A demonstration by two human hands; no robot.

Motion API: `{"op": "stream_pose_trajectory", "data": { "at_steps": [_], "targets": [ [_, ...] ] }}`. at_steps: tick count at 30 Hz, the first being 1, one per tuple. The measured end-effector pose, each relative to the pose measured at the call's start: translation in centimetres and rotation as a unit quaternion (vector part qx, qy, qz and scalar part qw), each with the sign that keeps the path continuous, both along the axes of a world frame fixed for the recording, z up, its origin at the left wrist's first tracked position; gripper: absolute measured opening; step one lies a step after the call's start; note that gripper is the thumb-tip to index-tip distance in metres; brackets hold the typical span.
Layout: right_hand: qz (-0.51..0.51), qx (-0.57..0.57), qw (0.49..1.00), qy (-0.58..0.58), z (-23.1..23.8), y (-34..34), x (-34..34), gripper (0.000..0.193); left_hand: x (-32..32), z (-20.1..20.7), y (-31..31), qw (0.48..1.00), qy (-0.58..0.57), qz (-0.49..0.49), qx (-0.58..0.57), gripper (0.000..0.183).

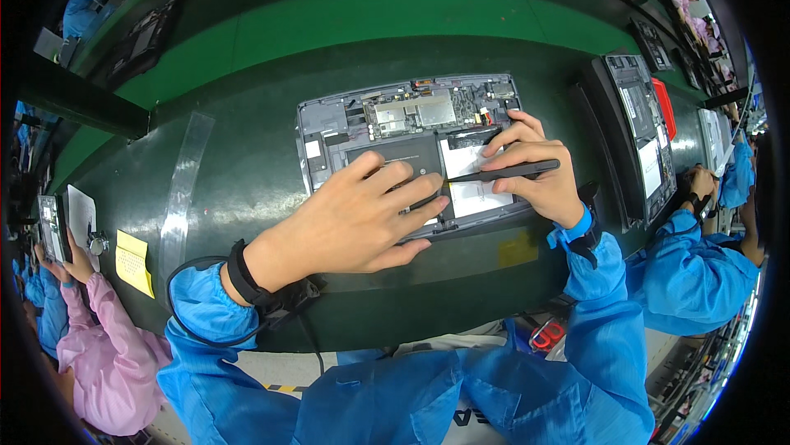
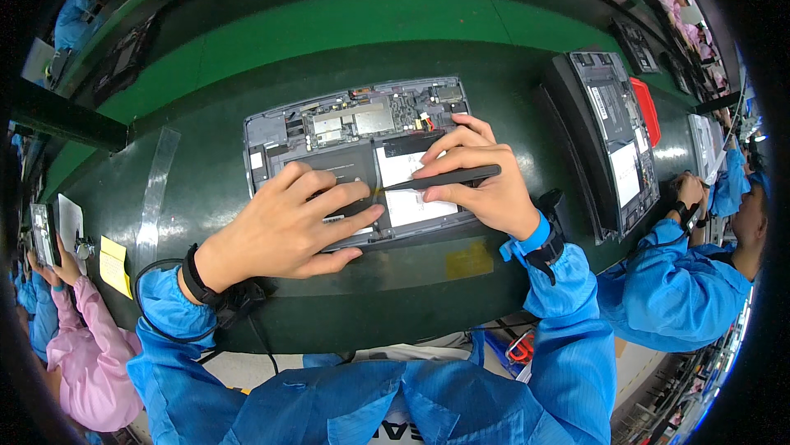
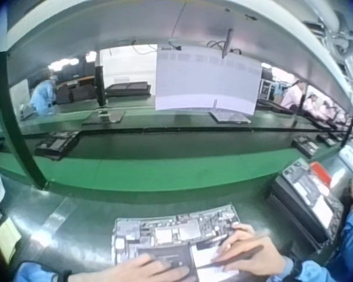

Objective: The person assembles electronic components onto a tablet chassis, then applies adhesive tape to the chassis. This is done using a prying tool, tweezers, and a screwdriver to manipulate the circuit board, battery, and ribbon cable.

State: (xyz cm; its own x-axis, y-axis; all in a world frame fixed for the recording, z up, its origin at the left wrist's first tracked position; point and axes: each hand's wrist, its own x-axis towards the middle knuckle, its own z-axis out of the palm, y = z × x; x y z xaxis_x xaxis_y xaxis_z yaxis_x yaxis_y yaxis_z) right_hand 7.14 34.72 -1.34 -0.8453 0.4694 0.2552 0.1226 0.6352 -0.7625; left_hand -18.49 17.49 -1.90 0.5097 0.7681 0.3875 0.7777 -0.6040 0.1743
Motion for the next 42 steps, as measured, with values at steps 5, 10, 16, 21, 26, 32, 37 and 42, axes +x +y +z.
{"op": "stream_pose_trajectory", "data": {
  "at_steps": [5,10,16,21,26,32,37,42],
  "targets": [
    [-0.004,0.021,1.0,0.003,0.2,-0.4,0.4,0.022,0.6,0.2,-0.3,1.0,0.017,-0.004,0.014,0.049],
    [-0.123,-0.179,0.967,0.135,1.5,-1.3,3.9,0.019,1.3,1.2,0.1,0.999,0.032,0.004,-0.022,0.053],
    [-0.217,-0.22,0.951,0.031,0.6,-8.0,11.4,0.02,9.4,0.9,-2.2,0.993,0.073,-0.093,0.016,0.055],
    [-0.262,-0.233,0.936,0.035,-1.9,-9.5,12.8,0.017,12.1,-1.2,-1.5,0.993,0.077,-0.093,-0.009,0.062],
    [-0.26,-0.183,0.948,-0.003,-1.9,-9.6,12.3,0.016,12.6,-1.0,-1.4,0.992,0.058,-0.094,-0.062,0.062],
    [-0.255,-0.166,0.953,0.001,-1.9,-9.7,12.4,0.015,13.1,-0.9,-1.2,0.991,0.067,-0.099,-0.06,0.06],
    [-0.237,-0.053,0.97,0.013,-1.1,-10.5,11.2,0.018,13.1,-0.9,-1.4,0.993,0.061,-0.09,-0.054,0.055],
    [-0.185,0.109,0.976,0.043,-0.1,-11.1,10.7,0.033,13.0,-0.9,-1.3,0.993,0.063,-0.086,-0.05,0.054]
  ]
}}
